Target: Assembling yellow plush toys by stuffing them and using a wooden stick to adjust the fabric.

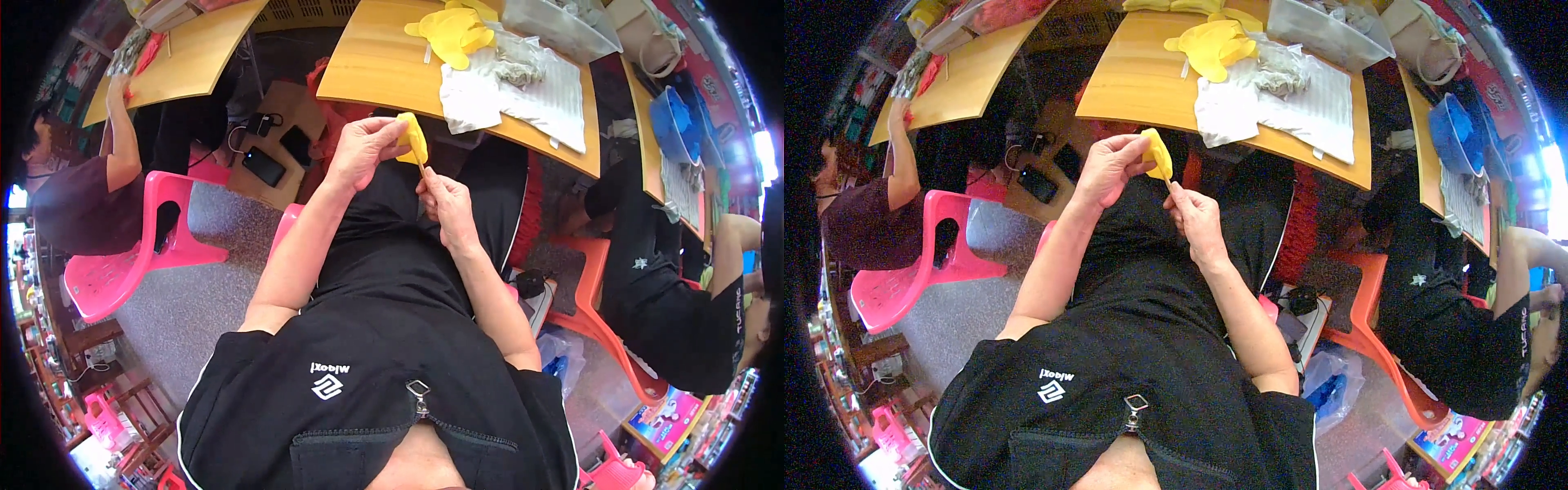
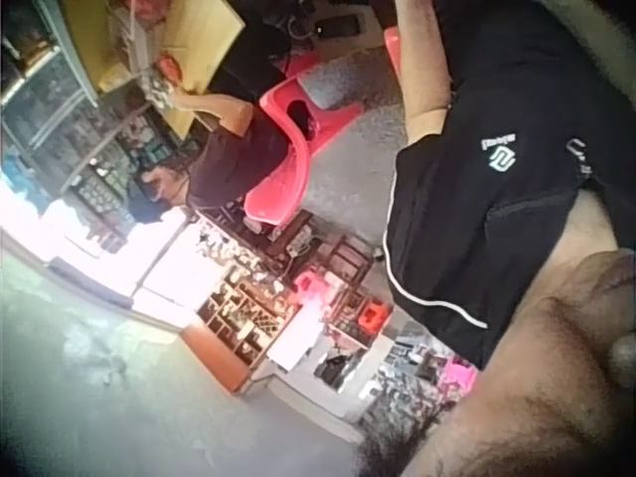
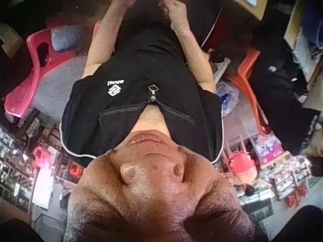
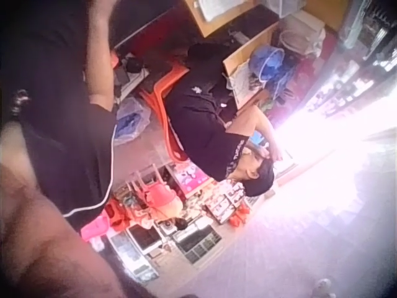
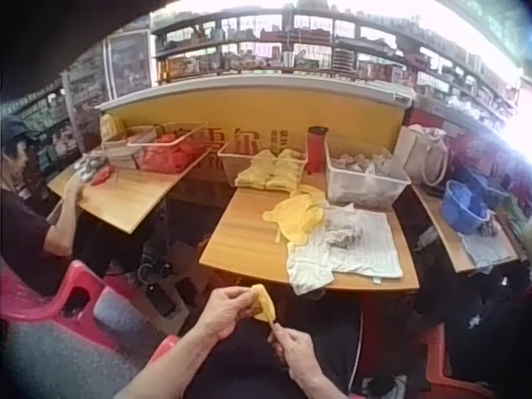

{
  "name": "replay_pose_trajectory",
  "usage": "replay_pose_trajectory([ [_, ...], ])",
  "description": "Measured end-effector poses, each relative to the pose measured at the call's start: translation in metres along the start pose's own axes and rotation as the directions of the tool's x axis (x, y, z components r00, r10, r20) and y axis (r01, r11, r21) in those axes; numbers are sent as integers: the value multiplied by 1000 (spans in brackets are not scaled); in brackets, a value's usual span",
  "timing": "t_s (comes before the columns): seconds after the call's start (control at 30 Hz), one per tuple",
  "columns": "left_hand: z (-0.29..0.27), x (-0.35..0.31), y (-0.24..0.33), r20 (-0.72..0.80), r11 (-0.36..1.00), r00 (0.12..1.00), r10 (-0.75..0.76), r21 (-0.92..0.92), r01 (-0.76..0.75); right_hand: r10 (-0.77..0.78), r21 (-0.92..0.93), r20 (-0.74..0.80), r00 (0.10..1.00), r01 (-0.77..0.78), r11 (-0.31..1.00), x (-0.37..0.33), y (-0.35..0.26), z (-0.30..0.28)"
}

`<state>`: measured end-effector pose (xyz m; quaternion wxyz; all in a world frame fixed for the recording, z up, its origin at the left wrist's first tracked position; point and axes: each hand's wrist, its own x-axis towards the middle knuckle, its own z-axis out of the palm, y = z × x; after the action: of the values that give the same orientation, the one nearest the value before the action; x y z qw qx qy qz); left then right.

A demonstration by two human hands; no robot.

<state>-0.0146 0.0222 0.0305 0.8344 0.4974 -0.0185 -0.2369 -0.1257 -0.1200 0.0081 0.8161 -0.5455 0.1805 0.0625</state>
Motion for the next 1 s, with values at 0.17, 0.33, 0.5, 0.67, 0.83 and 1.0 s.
replay_pose_trajectory([
  [0.17, -7, -1, -3, -6, 995, 1000, -28, 97, 29, -24, 7, -50, 998, 24, 1000, 0, 1, 1],
  [0.33, -6, 3, 5, 8, 996, 1000, 4, 87, -4, 56, 199, 93, 994, -74, 977, 0, 0, -4],
  [0.5, -10, 2, 3, 0, 987, 997, -81, 140, 80, 73, 50, 44, 996, -75, 996, 2, -1, -4],
  [0.67, -15, 6, -1, 8, 980, 993, -114, 163, 112, 94, 67, 33, 995, -96, 993, 3, -2, -5],
  [0.83, -13, 4, 2, 31, 986, 985, -169, 6, 169, 72, -15, 42, 997, -71, 997, 3, -4, -8],
  [1.0, -20, 6, -2, -16, 986, 987, -161, 35, 162, 67, -72, 23, 997, -66, 995, 0, -5, -3],
])
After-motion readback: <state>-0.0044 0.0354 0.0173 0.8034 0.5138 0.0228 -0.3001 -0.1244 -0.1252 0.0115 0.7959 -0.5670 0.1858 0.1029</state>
